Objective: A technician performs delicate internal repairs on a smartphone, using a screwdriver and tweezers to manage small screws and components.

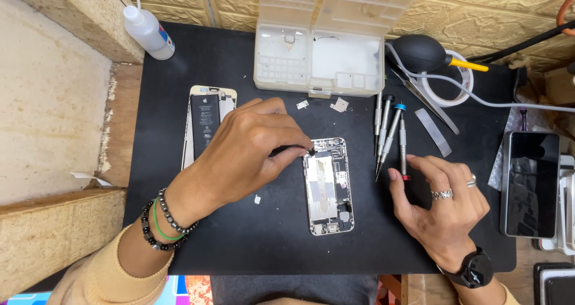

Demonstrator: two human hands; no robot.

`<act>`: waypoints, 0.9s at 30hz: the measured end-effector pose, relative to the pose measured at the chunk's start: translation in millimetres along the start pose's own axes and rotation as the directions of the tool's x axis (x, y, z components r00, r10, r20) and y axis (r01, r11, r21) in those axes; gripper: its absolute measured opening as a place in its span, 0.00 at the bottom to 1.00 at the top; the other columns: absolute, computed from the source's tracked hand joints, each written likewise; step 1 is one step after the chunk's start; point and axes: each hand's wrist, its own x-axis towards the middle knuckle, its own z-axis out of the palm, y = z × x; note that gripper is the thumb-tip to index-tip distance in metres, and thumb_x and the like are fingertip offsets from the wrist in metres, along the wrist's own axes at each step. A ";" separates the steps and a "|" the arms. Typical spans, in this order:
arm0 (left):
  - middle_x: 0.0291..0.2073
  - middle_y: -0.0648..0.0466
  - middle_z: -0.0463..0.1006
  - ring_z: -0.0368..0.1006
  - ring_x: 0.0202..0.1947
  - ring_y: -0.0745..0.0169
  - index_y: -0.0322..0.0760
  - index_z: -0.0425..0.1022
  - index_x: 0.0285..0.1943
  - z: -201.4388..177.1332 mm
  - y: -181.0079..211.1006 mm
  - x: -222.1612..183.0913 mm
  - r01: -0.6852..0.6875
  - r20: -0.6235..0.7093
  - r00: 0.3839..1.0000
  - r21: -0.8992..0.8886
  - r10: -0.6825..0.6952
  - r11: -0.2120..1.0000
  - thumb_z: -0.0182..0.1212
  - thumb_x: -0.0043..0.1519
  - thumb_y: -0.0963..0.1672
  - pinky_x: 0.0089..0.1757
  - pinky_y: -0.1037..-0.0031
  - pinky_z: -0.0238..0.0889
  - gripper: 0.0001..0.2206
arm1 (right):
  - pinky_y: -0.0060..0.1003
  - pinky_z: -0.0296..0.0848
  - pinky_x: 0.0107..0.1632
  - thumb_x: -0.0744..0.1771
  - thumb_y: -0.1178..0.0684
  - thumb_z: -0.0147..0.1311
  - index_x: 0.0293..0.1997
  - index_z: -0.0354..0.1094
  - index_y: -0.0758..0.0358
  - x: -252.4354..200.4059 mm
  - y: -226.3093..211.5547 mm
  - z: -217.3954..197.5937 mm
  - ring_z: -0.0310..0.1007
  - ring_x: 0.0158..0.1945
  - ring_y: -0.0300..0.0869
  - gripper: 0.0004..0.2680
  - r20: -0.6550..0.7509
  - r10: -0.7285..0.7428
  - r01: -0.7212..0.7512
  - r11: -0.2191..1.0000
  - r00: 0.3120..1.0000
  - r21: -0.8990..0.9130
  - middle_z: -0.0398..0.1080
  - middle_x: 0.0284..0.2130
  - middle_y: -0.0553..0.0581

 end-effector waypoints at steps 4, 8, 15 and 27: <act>0.30 0.56 0.81 0.71 0.34 0.56 0.37 0.82 0.37 0.1 0.6 1.1 0.010 -0.006 1.000 0.001 -0.010 1.000 0.73 0.58 0.38 0.37 0.65 0.66 0.04 | 0.40 0.68 0.37 0.68 0.59 0.70 0.44 0.75 0.71 3.3 -1.2 -1.0 0.74 0.34 0.51 0.07 -0.001 0.017 -0.017 0.999 1.000 0.033 0.75 0.37 0.61; 0.29 0.56 0.80 0.70 0.32 0.58 0.37 0.80 0.38 -3.5 5.7 4.9 0.031 0.004 1.000 -0.048 -0.031 0.998 0.71 0.58 0.37 0.37 0.67 0.66 0.05 | 0.39 0.66 0.37 0.69 0.60 0.68 0.44 0.74 0.70 9.5 -3.6 -0.9 0.72 0.33 0.50 0.06 -0.025 0.020 -0.018 0.996 0.999 0.085 0.75 0.36 0.60; 0.33 0.55 0.83 0.73 0.34 0.58 0.36 0.81 0.44 -2.8 19.5 17.0 0.070 -0.059 0.995 -0.128 -0.078 0.989 0.69 0.61 0.39 0.38 0.68 0.67 0.05 | 0.38 0.68 0.39 0.69 0.64 0.64 0.47 0.70 0.73 36.1 -8.9 -5.8 0.67 0.35 0.48 0.06 -0.009 0.128 -0.119 0.943 0.992 0.311 0.73 0.36 0.63; 0.25 0.62 0.83 0.66 0.22 0.75 0.43 0.84 0.35 -2.0 38.6 49.1 0.249 -0.044 0.961 -0.276 -0.271 0.928 0.73 0.56 0.41 0.31 0.80 0.63 0.03 | 0.41 0.78 0.44 0.67 0.67 0.66 0.44 0.73 0.74 88.7 -20.5 13.7 0.80 0.39 0.53 0.06 -0.117 -0.170 0.206 0.822 0.979 0.531 0.78 0.40 0.68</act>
